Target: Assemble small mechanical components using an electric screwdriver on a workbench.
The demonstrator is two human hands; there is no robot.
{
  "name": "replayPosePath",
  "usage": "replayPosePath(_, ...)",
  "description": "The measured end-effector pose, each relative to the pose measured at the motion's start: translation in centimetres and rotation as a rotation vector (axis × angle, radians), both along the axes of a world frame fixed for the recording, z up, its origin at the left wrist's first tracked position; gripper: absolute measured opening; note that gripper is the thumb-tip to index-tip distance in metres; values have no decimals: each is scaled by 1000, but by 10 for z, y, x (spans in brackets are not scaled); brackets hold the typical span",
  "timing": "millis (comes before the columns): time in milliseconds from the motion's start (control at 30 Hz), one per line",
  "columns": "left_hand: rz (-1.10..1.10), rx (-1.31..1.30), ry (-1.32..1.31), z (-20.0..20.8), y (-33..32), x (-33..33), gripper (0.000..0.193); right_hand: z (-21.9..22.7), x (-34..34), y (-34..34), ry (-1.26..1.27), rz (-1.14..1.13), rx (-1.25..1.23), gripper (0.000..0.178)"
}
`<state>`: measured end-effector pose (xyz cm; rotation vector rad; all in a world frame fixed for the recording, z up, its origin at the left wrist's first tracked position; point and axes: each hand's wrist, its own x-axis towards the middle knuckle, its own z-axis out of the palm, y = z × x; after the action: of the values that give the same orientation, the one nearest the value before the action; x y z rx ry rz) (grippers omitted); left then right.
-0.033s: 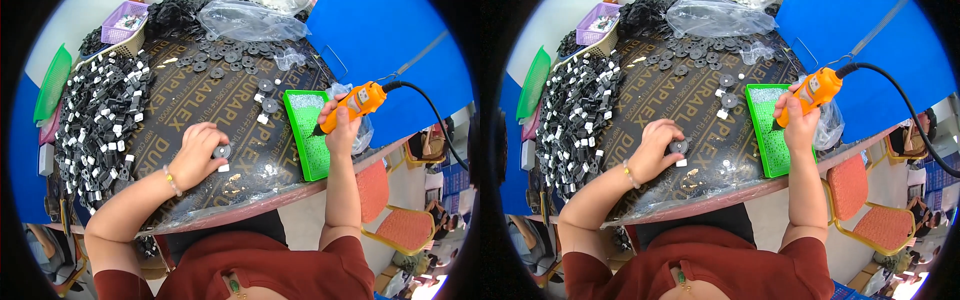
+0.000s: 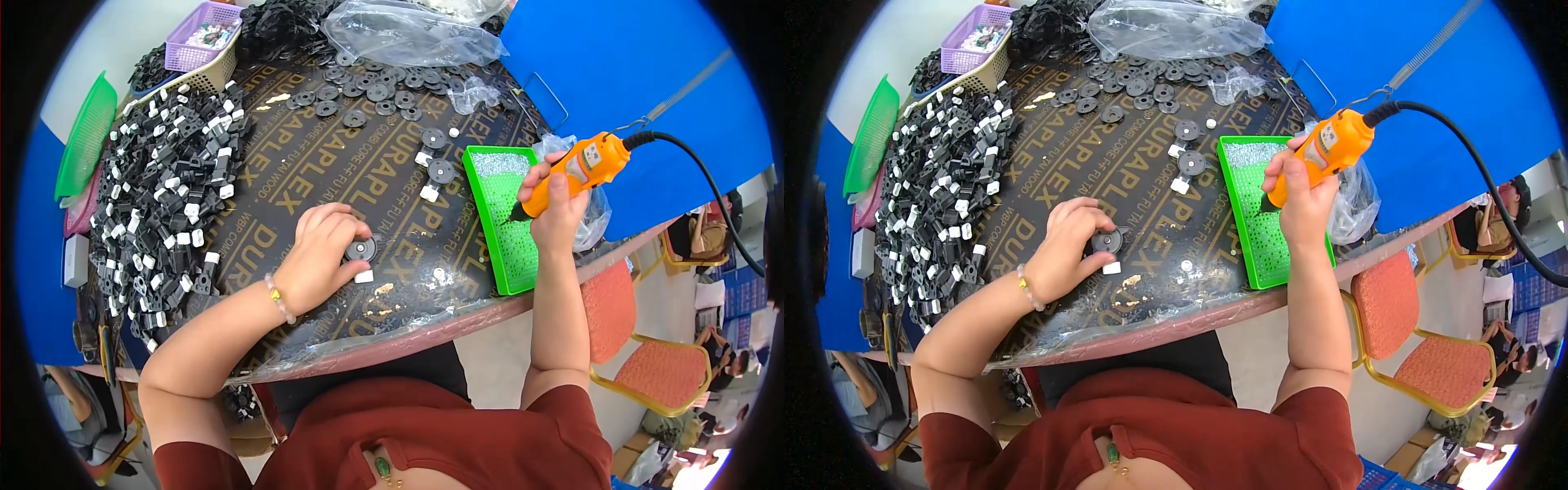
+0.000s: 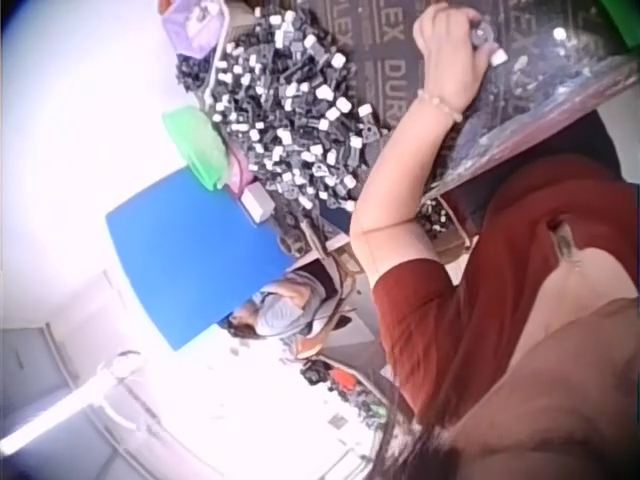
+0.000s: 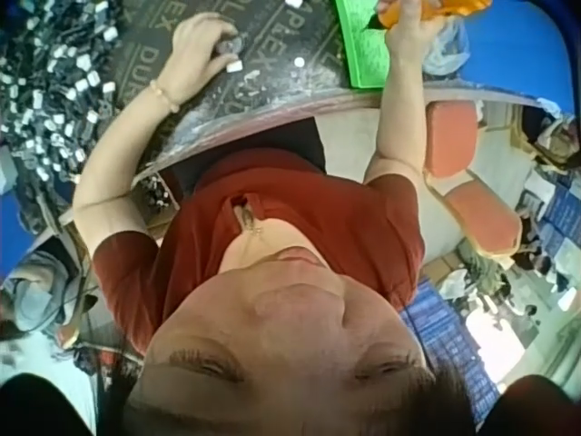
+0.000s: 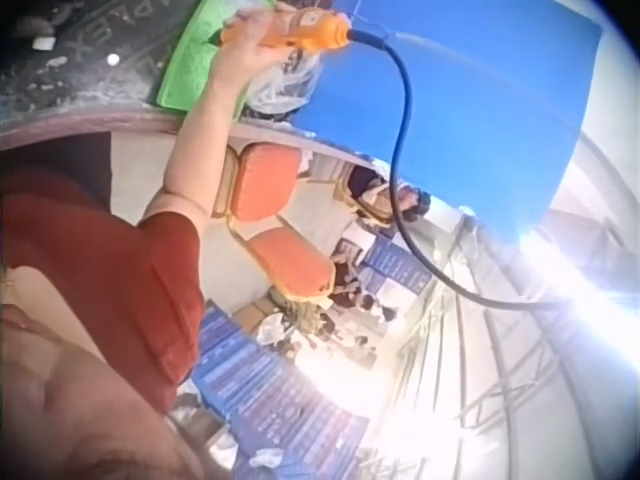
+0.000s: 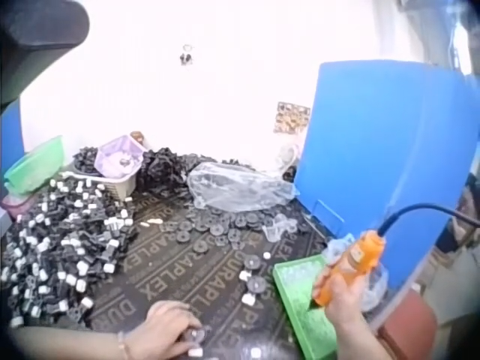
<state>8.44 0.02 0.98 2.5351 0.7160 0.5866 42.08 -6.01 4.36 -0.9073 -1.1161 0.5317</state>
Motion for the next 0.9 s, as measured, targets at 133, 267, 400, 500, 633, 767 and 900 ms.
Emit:
replayPosePath(133, 48, -10, -14, 5, -3, -3, 47, -4, 2, 4, -33, -48, -9, 44)
replayPosePath(267, 107, 24, -90, 8, 35, 8, 35, -7, 3, 4, -20, -48, -21, 43)
replayPosePath(400, 218, 336, -79, -2, 95, 45, 24, -1, 3, -7, 25, -24, 43, 33)
replayPosePath(500, 286, 491, -57, -13, 136, 78, 19, 12, -2, -21, 54, -53, 117, 50)
replayPosePath(633, 294, 508, -42, -26, 176, 111, 15, 22, -12, -40, -17, -73, 128, 62)
replayPosePath(767, 283, 414, 74, -33, 194, 126, 14, 16, -14, -55, -30, -102, 104, 66)
replayPosePath(900, 283, 454, 107, -37, 192, 130, 9, 21, -15, -64, -19, -177, 97, 69)
